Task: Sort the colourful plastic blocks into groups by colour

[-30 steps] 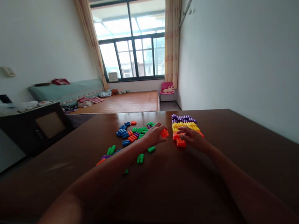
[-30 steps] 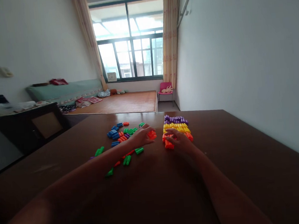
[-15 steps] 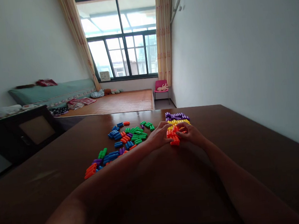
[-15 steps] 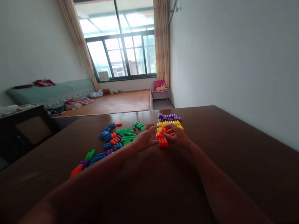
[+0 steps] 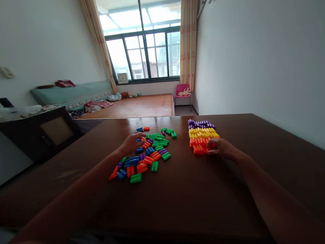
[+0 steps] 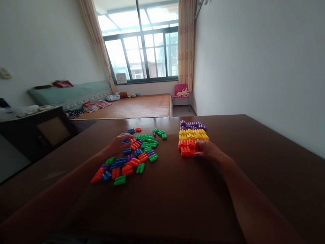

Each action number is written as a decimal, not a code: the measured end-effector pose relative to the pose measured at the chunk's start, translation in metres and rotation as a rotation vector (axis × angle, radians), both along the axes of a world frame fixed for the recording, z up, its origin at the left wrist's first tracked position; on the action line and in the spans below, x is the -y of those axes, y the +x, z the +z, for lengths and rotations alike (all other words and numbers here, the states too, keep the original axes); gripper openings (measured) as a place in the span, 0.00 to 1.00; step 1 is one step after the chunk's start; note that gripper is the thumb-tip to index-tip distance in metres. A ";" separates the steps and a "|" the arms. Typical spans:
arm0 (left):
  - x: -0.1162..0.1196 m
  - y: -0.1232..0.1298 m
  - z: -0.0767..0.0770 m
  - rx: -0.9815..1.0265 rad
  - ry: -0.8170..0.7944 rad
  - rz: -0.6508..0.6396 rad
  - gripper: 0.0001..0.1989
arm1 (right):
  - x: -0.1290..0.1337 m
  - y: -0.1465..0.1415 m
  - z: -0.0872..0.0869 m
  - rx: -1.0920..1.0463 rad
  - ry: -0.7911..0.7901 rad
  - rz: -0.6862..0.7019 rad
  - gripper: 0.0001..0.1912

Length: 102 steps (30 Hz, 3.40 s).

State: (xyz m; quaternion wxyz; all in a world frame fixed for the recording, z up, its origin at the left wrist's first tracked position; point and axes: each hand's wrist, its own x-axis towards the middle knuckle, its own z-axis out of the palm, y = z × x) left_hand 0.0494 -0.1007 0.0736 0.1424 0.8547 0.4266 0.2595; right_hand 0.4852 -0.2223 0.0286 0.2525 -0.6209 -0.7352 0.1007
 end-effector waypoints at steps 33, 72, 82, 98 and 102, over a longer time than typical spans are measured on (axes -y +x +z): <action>0.019 -0.017 0.000 -0.091 -0.131 -0.231 0.18 | -0.001 0.000 -0.004 0.118 0.170 -0.021 0.17; 0.015 0.074 0.013 -0.364 -0.008 -0.249 0.13 | 0.001 -0.022 0.016 -0.162 0.333 -0.113 0.16; 0.024 0.048 0.004 -0.468 -0.231 -0.420 0.21 | 0.001 -0.022 0.016 -0.158 0.318 -0.088 0.15; 0.046 0.165 -0.004 0.629 -0.935 -0.424 0.21 | 0.009 -0.047 0.030 -0.406 0.200 0.128 0.25; 0.064 0.188 -0.004 0.704 -1.108 -0.501 0.21 | 0.010 -0.057 0.032 -0.430 0.157 0.194 0.26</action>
